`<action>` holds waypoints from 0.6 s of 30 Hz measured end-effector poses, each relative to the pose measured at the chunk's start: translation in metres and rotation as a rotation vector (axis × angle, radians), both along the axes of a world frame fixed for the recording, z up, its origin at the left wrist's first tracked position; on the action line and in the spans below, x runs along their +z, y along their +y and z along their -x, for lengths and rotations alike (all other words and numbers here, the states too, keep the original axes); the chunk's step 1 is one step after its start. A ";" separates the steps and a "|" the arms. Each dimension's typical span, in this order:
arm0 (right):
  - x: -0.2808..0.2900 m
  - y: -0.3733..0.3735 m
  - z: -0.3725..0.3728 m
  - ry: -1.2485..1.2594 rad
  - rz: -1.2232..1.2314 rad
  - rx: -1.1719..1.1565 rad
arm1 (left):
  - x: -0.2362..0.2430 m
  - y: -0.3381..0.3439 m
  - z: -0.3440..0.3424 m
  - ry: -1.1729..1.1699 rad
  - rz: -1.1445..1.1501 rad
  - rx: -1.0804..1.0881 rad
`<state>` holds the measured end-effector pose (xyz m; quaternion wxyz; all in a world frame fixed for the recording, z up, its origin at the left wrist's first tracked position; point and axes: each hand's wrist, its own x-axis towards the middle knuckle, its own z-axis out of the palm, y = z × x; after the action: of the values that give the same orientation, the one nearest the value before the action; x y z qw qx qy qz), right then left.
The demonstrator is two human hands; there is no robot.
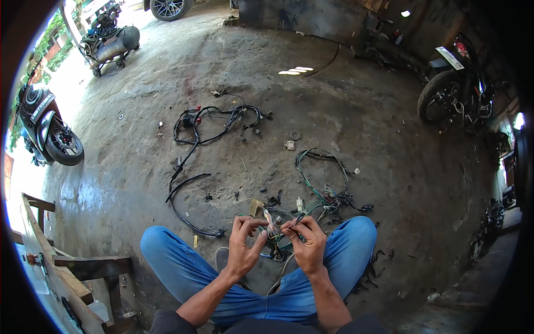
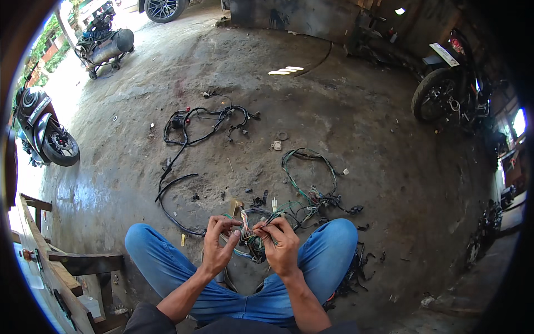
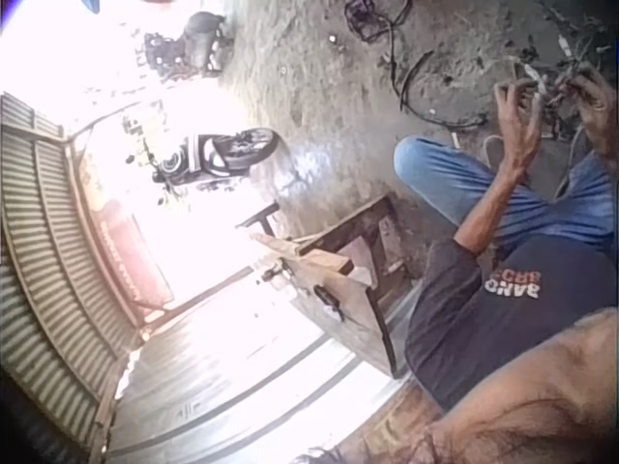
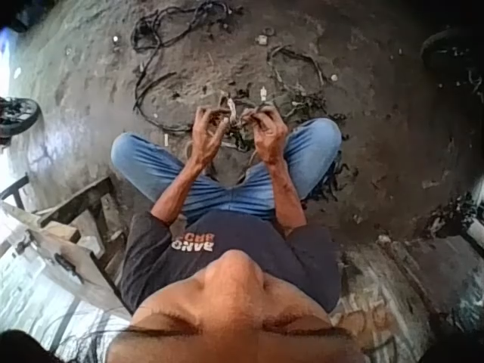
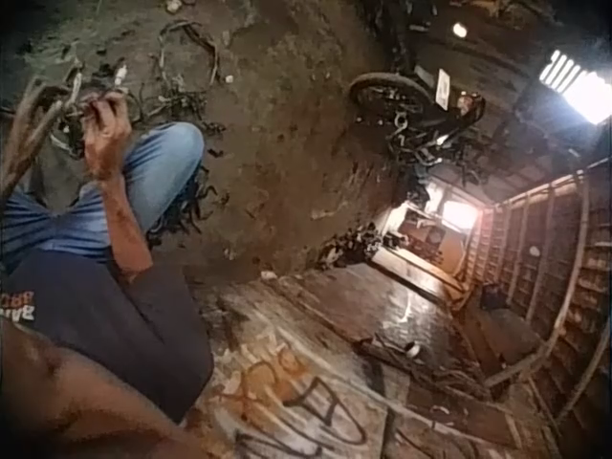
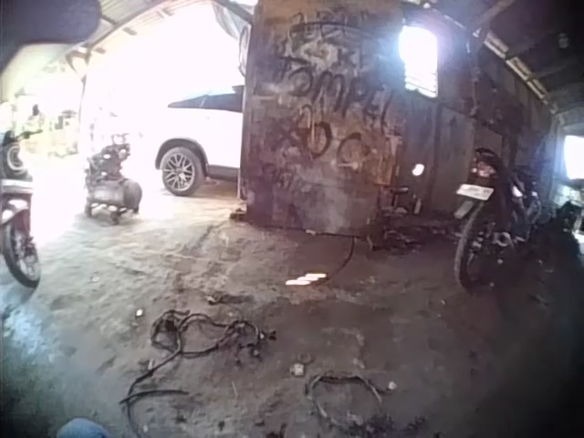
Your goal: Inspecting and untangling a motorcycle wiring harness on the floor.
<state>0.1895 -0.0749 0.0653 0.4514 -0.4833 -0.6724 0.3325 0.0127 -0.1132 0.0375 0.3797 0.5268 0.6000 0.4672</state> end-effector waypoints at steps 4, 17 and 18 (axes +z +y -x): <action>0.000 -0.002 -0.002 0.035 0.020 0.008 | 0.011 -0.002 -0.004 0.108 -0.081 -0.015; 0.000 -0.005 -0.002 0.031 0.019 0.036 | 0.012 -0.002 -0.002 0.166 -0.119 -0.078; 0.000 -0.005 -0.002 0.034 0.020 0.041 | 0.013 -0.002 -0.002 0.184 -0.145 -0.109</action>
<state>0.1917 -0.0796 0.0650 0.4512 -0.4683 -0.6707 0.3567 0.0151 -0.1151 0.0503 0.3088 0.6253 0.5674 0.4378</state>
